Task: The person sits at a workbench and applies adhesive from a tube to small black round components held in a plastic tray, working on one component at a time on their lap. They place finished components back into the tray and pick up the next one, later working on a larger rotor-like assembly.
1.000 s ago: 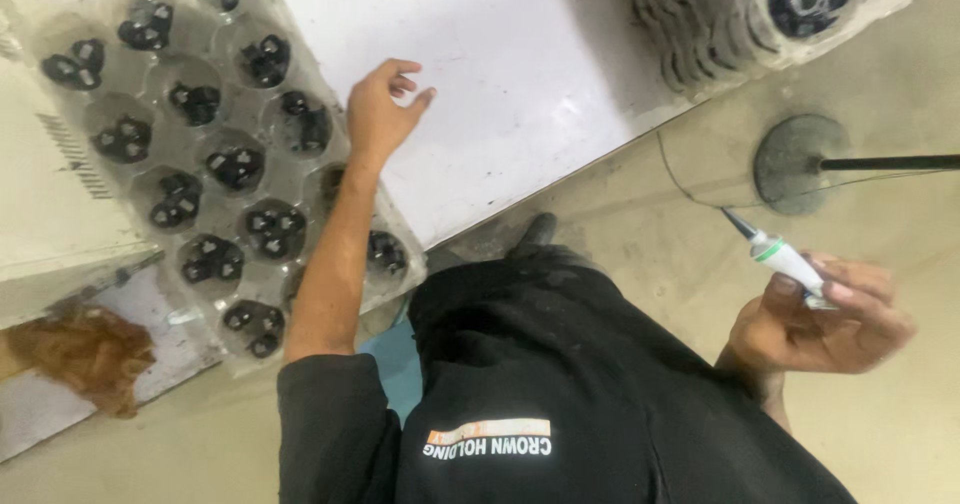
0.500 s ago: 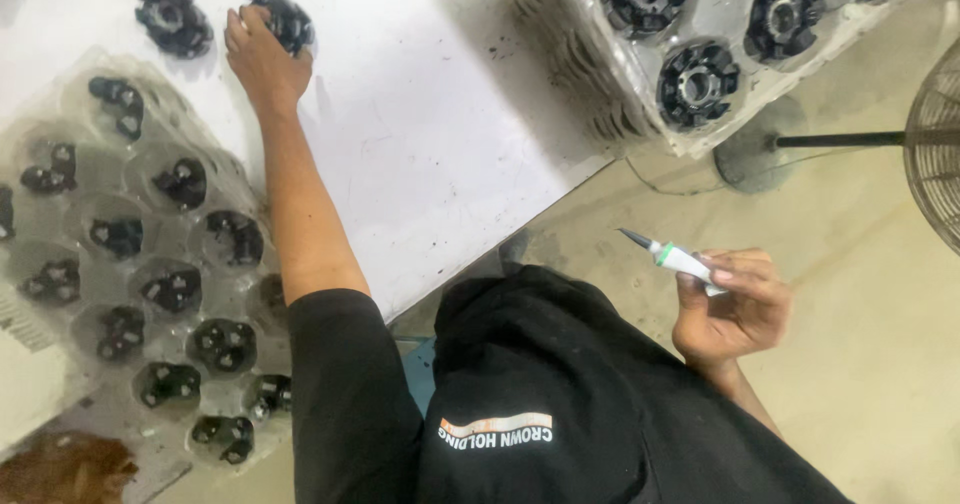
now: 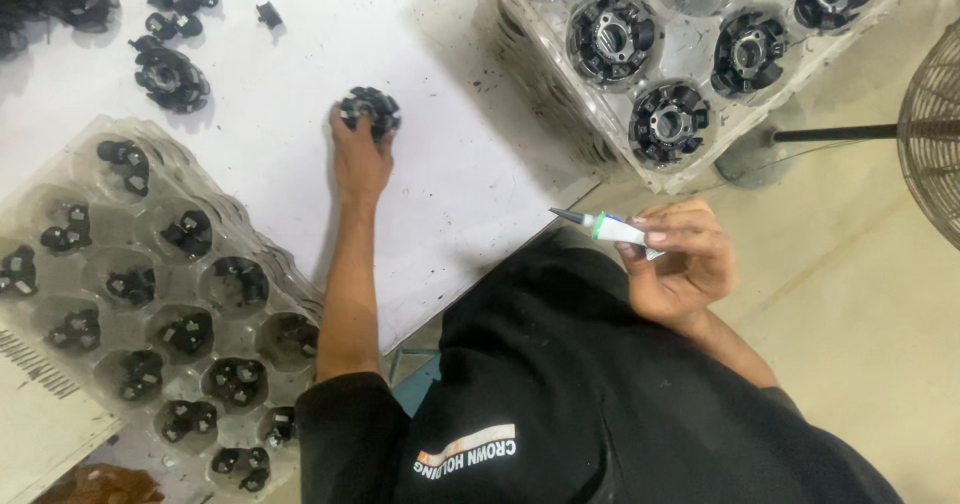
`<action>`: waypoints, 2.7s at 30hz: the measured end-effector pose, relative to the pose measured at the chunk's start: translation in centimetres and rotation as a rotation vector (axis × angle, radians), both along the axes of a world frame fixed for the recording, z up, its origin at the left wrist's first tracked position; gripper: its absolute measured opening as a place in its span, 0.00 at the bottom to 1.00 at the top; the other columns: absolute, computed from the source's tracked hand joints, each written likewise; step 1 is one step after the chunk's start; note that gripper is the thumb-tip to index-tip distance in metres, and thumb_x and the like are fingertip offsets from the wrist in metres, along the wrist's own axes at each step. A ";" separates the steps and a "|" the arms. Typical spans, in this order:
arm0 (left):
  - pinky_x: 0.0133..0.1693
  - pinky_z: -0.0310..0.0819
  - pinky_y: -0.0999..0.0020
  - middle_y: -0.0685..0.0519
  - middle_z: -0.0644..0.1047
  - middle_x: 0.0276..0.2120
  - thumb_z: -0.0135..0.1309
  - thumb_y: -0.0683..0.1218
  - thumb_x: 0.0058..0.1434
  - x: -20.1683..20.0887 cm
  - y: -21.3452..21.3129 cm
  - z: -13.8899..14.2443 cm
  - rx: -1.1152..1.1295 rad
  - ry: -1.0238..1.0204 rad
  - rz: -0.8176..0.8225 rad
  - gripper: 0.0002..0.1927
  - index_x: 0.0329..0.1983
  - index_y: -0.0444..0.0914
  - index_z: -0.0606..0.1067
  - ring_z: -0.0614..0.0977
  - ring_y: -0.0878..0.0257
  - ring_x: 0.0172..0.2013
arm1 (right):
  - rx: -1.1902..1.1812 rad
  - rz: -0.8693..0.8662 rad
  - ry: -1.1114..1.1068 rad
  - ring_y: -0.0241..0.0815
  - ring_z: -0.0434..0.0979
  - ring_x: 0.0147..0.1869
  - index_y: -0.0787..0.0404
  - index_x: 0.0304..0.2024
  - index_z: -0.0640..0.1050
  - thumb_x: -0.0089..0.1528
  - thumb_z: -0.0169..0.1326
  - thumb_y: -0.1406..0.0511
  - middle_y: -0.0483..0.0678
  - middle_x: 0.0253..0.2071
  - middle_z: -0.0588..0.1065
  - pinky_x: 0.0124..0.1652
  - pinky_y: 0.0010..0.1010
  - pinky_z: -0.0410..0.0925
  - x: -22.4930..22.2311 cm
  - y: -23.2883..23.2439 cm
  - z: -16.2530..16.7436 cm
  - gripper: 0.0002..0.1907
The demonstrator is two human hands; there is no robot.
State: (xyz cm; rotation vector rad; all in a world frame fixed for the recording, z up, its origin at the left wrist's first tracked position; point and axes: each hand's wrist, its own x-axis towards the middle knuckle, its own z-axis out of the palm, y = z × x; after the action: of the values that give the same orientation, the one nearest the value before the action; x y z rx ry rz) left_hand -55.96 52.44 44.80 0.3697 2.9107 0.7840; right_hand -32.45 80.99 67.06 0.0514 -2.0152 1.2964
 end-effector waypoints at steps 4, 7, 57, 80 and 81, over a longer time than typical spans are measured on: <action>0.58 0.69 0.46 0.27 0.59 0.65 0.63 0.52 0.64 3.7 3.3 0.0 0.072 0.000 0.094 0.23 0.56 0.34 0.74 0.67 0.31 0.63 | -0.004 0.082 0.059 0.45 0.76 0.45 0.62 0.44 0.69 0.60 0.62 0.78 0.53 0.42 0.74 0.42 0.31 0.75 -0.3 2.0 0.5 0.17; 0.59 0.71 0.47 0.31 0.65 0.63 0.62 0.52 0.68 6.4 5.4 2.1 0.312 -0.015 0.226 0.22 0.60 0.36 0.74 0.71 0.37 0.61 | -0.012 0.040 0.061 0.44 0.77 0.44 0.61 0.45 0.68 0.61 0.62 0.78 0.53 0.42 0.74 0.43 0.28 0.74 0.0 4.2 0.6 0.18; 0.63 0.68 0.70 0.42 0.71 0.58 0.41 0.61 0.81 16.5 21.5 30.0 1.587 0.024 -0.108 0.28 0.60 0.30 0.68 0.74 0.61 0.58 | 0.236 0.724 0.313 0.50 0.75 0.52 0.61 0.46 0.75 0.51 0.74 0.69 0.58 0.45 0.74 0.47 0.49 0.81 -4.2 16.2 4.4 0.25; 0.57 0.77 0.47 0.39 0.71 0.55 0.48 0.56 0.78 16.2 24.3 26.7 2.328 -0.179 0.057 0.21 0.60 0.36 0.68 0.76 0.46 0.55 | 0.287 0.643 0.357 0.50 0.75 0.46 0.62 0.43 0.72 0.48 0.73 0.72 0.57 0.40 0.74 0.41 0.45 0.82 -5.0 15.6 4.3 0.25; 0.58 0.77 0.45 0.39 0.71 0.56 0.48 0.56 0.78 16.4 24.4 26.6 2.370 -0.212 0.076 0.20 0.60 0.36 0.68 0.76 0.45 0.56 | 0.283 0.637 0.347 0.50 0.75 0.46 0.62 0.43 0.72 0.48 0.73 0.71 0.57 0.40 0.74 0.42 0.45 0.81 -5.0 15.6 4.3 0.26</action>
State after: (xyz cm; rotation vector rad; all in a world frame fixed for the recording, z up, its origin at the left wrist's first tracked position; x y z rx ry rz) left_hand -39.59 76.87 71.40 0.1392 0.3710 3.1595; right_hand -37.44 96.63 71.38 1.0482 -1.9185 1.2357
